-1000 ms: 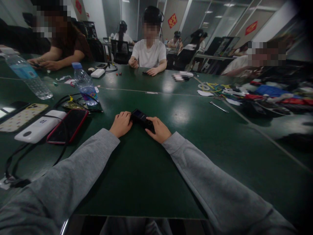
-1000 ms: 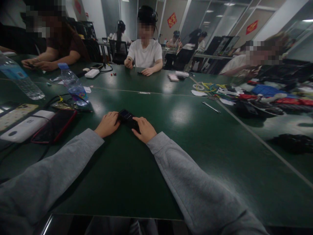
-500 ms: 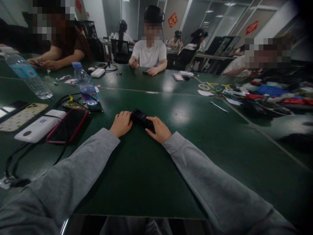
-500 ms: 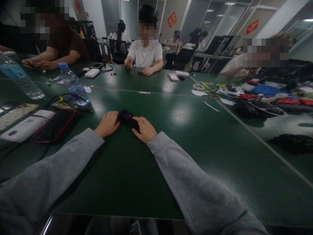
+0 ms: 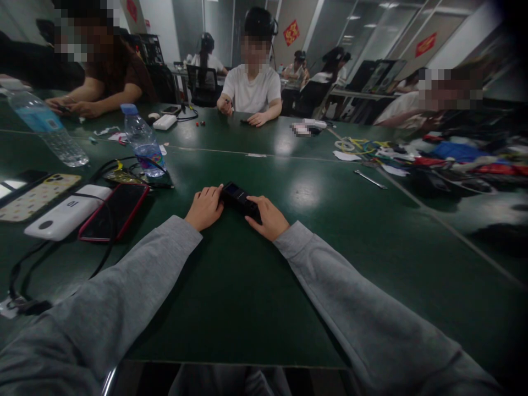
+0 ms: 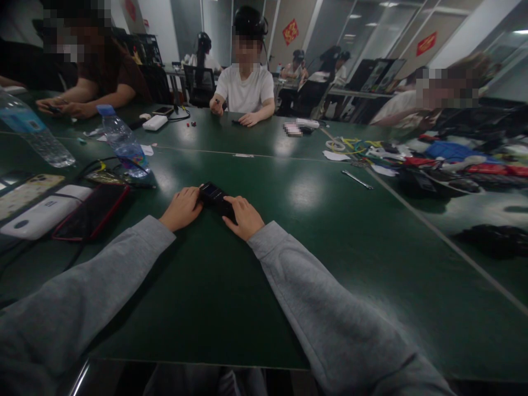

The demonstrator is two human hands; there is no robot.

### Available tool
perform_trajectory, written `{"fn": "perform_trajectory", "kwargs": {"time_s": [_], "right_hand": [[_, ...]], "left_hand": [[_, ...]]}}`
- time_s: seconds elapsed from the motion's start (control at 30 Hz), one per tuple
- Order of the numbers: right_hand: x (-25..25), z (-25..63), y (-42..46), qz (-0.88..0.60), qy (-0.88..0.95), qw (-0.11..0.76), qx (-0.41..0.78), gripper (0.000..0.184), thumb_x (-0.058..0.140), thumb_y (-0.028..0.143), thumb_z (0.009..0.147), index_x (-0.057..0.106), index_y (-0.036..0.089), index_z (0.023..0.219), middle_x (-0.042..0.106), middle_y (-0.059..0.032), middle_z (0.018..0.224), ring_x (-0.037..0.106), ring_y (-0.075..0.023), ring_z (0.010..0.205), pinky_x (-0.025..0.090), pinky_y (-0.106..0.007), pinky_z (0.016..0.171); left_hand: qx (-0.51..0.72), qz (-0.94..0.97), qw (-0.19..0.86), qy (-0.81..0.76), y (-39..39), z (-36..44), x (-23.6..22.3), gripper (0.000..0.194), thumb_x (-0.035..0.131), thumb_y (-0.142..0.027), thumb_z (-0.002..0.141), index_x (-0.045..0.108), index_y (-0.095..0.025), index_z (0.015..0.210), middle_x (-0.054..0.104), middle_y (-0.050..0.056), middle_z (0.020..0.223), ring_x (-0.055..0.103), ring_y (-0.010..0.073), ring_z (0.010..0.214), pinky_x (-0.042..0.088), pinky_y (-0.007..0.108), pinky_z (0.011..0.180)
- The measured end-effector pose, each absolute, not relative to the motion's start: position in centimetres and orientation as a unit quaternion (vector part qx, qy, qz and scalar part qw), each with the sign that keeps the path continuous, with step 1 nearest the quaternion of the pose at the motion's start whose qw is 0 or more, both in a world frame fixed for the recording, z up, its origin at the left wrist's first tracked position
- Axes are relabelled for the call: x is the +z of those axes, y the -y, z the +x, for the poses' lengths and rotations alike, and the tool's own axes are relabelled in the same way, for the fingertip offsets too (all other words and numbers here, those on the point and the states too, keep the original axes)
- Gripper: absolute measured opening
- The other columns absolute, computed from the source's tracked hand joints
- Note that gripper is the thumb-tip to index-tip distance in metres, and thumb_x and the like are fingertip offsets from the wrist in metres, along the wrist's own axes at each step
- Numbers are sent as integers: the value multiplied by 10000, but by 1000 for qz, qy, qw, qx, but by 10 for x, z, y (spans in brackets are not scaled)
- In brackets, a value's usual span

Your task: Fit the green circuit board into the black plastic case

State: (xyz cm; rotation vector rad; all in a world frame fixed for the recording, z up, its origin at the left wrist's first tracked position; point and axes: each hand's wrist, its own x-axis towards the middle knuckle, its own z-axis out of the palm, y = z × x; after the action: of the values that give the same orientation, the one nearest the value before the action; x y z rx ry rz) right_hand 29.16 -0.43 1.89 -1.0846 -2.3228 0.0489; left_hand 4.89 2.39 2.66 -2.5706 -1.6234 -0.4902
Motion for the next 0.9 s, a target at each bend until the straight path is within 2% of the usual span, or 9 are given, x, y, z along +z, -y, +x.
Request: {"fn": "perform_trajectory", "kwargs": {"time_s": [0.1,0.2,0.3,0.53,0.73,0.9], "right_hand": [[19,292,4,-404,870,282,16,544,573,333,917,385,191,1407,584,-158,1175,608,-326,1091,552,-549,923],[19,292,4,-401,871,284,14,543,573,326,916,385,180,1405,584,-165,1179,604,-328,1104,551,-543,930],[19,292,5,-401,870,287,16,549,575,322,913,382,200,1412,586,-155,1183,603,-328,1120,546,-551,943],[20,291,5,-399,869,291,15,550,578,321,912,379,210,1413,588,-150,1188,605,-330,1124,545,-563,948],[20,291,5,-397,871,290,15,534,577,319,912,394,180,1393,589,-163,1179,608,-329,1114,546,-555,954],[19,291,4,-401,870,286,14,540,575,330,912,390,191,1400,587,-157,1177,607,-330,1111,547,-567,947]], "left_hand": [[-160,-833,35,529,-24,49,27,538,384,-280,985,369,-89,1487,571,171,1350,500,309,1239,433,457,987],[-156,-837,41,523,-24,49,26,428,397,-269,975,526,-109,1351,562,164,1367,494,316,1248,433,469,1000],[-153,-841,42,518,-25,48,26,360,409,-263,971,595,-140,1253,565,153,1364,496,316,1245,441,473,994],[-156,-837,37,523,-24,49,26,420,406,-266,973,520,-123,1351,561,161,1362,496,316,1239,429,469,1003],[-157,-831,30,532,-23,50,28,534,386,-279,985,374,-83,1482,568,176,1356,495,316,1245,428,469,993],[-153,-839,39,521,-25,49,27,378,403,-266,974,575,-127,1280,561,160,1372,493,317,1252,434,475,1001]]}}
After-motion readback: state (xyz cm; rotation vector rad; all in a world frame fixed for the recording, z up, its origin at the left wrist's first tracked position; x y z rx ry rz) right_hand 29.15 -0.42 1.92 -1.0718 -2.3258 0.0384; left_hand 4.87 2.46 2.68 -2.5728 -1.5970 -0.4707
